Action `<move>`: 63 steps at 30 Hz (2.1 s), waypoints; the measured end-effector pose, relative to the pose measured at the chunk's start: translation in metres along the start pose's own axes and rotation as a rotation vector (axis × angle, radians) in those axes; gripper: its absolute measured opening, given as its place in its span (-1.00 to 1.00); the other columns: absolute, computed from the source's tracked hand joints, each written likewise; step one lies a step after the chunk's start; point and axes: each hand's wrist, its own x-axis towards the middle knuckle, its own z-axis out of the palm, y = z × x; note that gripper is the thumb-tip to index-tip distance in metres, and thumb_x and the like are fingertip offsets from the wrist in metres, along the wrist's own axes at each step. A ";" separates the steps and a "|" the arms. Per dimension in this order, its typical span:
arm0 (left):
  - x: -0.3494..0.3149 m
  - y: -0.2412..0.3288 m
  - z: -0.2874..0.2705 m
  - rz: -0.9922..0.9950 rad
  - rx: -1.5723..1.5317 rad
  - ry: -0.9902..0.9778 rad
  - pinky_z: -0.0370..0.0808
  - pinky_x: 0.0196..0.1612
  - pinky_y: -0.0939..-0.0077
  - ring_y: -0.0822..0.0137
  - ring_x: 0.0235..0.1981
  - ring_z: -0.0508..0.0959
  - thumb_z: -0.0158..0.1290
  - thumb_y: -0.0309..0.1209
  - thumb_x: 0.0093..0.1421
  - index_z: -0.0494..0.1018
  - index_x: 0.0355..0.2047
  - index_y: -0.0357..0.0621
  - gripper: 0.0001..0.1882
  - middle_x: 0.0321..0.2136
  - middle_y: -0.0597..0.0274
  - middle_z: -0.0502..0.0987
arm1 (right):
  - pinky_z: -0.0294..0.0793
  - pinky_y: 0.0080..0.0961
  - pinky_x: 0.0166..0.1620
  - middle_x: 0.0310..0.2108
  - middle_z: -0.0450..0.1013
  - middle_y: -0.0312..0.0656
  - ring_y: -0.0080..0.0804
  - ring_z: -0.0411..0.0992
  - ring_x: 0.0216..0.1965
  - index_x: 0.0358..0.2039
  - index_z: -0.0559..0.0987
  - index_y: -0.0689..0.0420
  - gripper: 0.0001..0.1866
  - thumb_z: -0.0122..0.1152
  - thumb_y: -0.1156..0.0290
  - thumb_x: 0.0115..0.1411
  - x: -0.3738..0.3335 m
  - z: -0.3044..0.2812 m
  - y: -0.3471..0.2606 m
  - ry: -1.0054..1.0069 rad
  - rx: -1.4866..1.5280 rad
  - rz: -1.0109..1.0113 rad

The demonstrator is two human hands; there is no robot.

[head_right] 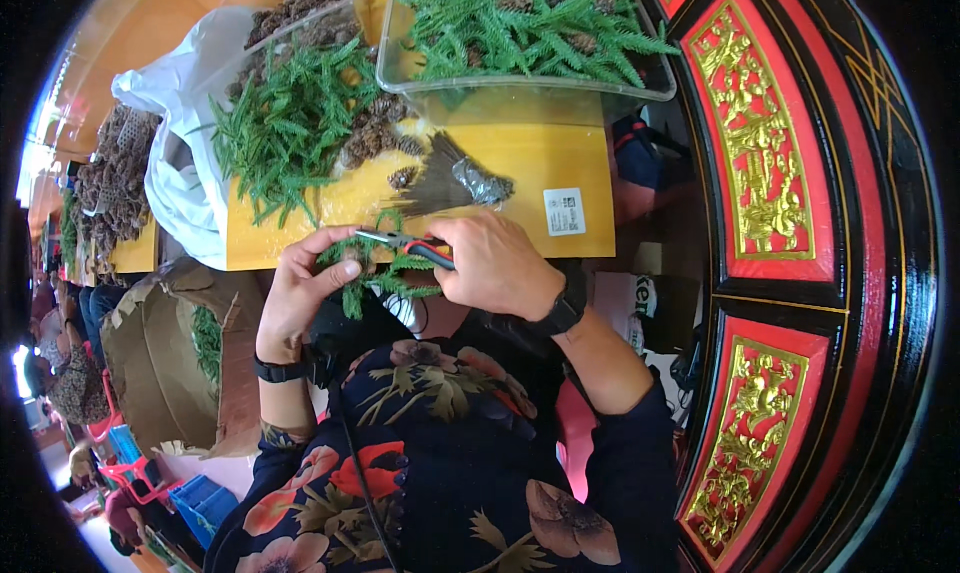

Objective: Sorting, trimming, and preparing plant material using cutters.

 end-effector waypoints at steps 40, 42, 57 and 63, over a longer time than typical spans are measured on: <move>-0.083 0.111 0.077 0.564 -0.943 -0.881 0.49 -0.19 0.05 -0.13 -0.09 0.53 0.12 0.01 0.18 0.35 0.14 -0.06 -0.38 -0.04 -0.39 0.44 | 0.40 -0.40 -0.10 -0.24 0.40 -0.14 -0.28 0.43 -0.22 0.02 0.46 0.17 -0.59 0.22 0.35 0.15 -0.048 -0.001 0.077 0.724 -0.241 0.386; -0.083 0.118 0.084 0.598 -0.970 -0.762 0.49 -0.20 0.07 -0.12 -0.15 0.53 0.11 0.04 0.18 0.37 0.09 -0.24 -0.34 -0.07 -0.39 0.46 | 0.40 -0.35 -0.07 -0.21 0.40 -0.09 -0.20 0.43 -0.18 0.01 0.46 0.17 -0.57 0.23 0.32 0.14 -0.047 0.005 0.086 0.723 -0.261 0.406; -0.060 0.127 0.090 0.429 -0.335 -0.670 0.38 -0.37 0.31 0.15 -0.45 0.48 0.13 -0.19 0.21 0.52 -0.48 -0.21 -0.69 -0.47 0.10 0.52 | 0.39 -0.14 -0.04 -0.11 0.37 -0.03 0.01 0.34 -0.04 0.01 0.46 0.11 -0.49 0.26 0.11 0.12 -0.035 0.012 0.109 0.687 -0.707 0.424; -0.040 0.130 0.073 1.029 0.007 -0.846 0.36 -0.33 0.34 0.15 -0.53 0.44 0.14 -0.21 0.21 0.53 -0.54 -0.16 -0.71 -0.55 0.23 0.50 | 0.38 -0.14 -0.04 -0.11 0.36 -0.05 -0.01 0.33 -0.04 0.00 0.46 0.09 -0.49 0.24 0.06 0.13 -0.029 0.008 0.109 0.683 -0.756 0.424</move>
